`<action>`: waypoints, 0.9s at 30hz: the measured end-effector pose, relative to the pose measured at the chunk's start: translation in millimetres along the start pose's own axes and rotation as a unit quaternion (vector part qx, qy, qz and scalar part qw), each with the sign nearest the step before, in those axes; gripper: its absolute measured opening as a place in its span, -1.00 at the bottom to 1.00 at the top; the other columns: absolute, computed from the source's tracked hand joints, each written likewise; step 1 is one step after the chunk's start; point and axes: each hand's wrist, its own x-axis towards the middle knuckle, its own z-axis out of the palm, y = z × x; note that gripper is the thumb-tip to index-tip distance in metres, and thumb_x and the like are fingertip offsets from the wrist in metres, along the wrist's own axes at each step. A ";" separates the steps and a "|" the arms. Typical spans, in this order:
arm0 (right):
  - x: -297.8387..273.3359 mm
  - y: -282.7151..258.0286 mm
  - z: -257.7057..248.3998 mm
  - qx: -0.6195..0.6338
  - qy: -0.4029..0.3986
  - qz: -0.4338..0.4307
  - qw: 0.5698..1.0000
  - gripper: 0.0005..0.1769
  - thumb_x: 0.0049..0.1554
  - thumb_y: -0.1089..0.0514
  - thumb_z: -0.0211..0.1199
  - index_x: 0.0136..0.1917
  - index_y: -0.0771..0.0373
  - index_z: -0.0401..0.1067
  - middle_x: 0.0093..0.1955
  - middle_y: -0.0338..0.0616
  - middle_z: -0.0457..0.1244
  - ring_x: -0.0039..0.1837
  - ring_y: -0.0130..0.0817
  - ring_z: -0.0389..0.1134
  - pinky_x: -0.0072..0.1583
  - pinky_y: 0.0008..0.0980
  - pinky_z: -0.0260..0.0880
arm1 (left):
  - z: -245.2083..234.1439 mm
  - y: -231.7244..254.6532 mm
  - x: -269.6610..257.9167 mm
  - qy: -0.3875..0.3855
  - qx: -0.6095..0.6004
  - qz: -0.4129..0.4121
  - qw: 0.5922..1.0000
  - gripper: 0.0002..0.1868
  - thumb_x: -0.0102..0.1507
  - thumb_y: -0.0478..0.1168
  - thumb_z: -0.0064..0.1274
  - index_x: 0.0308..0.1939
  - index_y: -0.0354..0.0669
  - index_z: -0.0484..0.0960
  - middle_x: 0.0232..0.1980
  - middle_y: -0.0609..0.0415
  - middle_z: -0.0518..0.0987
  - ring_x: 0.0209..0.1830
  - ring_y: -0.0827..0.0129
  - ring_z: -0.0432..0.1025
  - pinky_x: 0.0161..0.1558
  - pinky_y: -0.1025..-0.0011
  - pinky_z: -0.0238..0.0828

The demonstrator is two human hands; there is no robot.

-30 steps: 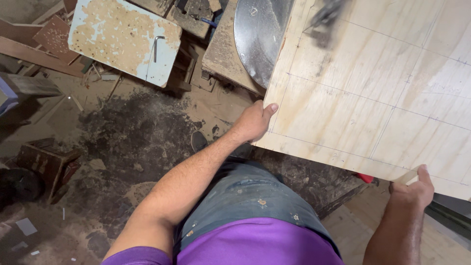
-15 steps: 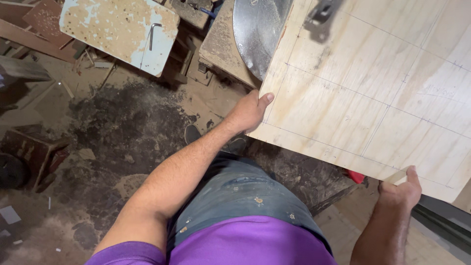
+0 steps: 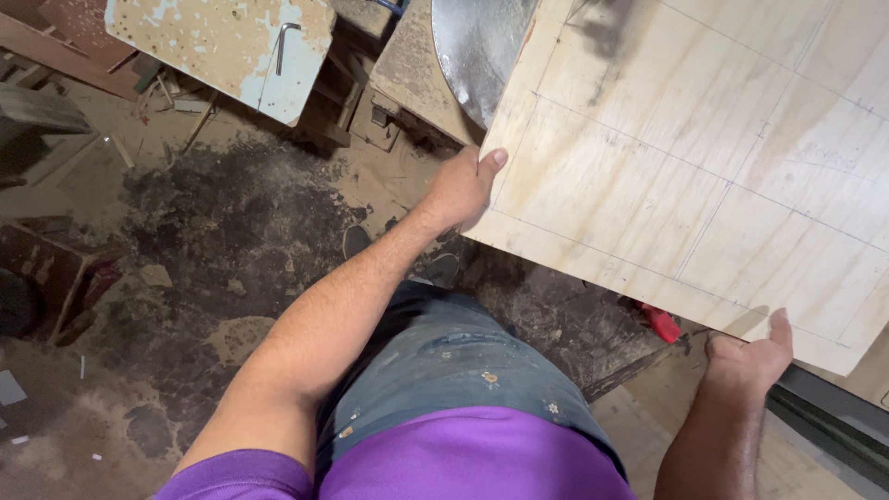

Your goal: The person positions a marked plywood board onto a scroll saw and cuts along the pencil lines, turning the board to follow the pattern.

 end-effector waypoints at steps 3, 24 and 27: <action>-1.4 -2.5 0.0 0.031 0.024 0.013 0.999 -0.26 0.23 -0.10 0.15 0.58 0.27 0.22 0.58 0.03 0.16 0.59 0.05 0.17 0.54 0.19 0.16 | 2.7 -1.4 0.1 0.005 0.007 -0.015 1.000 -0.39 0.43 0.16 -0.31 0.07 -0.39 0.51 -0.11 -0.22 0.65 -0.06 0.04 0.59 0.05 0.12 0.49; 33.8 -74.4 -51.5 0.088 0.125 -0.097 0.984 -0.14 0.00 -0.21 0.27 0.43 0.30 0.27 0.45 0.12 0.21 0.43 0.08 0.26 0.35 0.18 0.45 | 27.8 -16.8 -29.2 0.000 0.013 -0.013 1.000 -0.40 0.45 0.14 -0.33 0.07 -0.42 0.48 -0.12 -0.33 0.63 -0.06 -0.10 0.56 0.05 0.07 0.45; 40.2 -78.4 -49.5 -0.069 0.056 -0.105 0.990 -0.18 0.05 -0.25 0.12 0.49 0.16 0.23 0.52 -0.02 0.17 0.48 -0.02 0.19 0.41 0.12 0.38 | 30.3 -17.0 -29.2 -0.002 0.006 -0.020 1.000 -0.40 0.45 0.13 -0.34 0.07 -0.41 0.49 -0.12 -0.30 0.64 -0.07 -0.08 0.57 0.04 0.08 0.47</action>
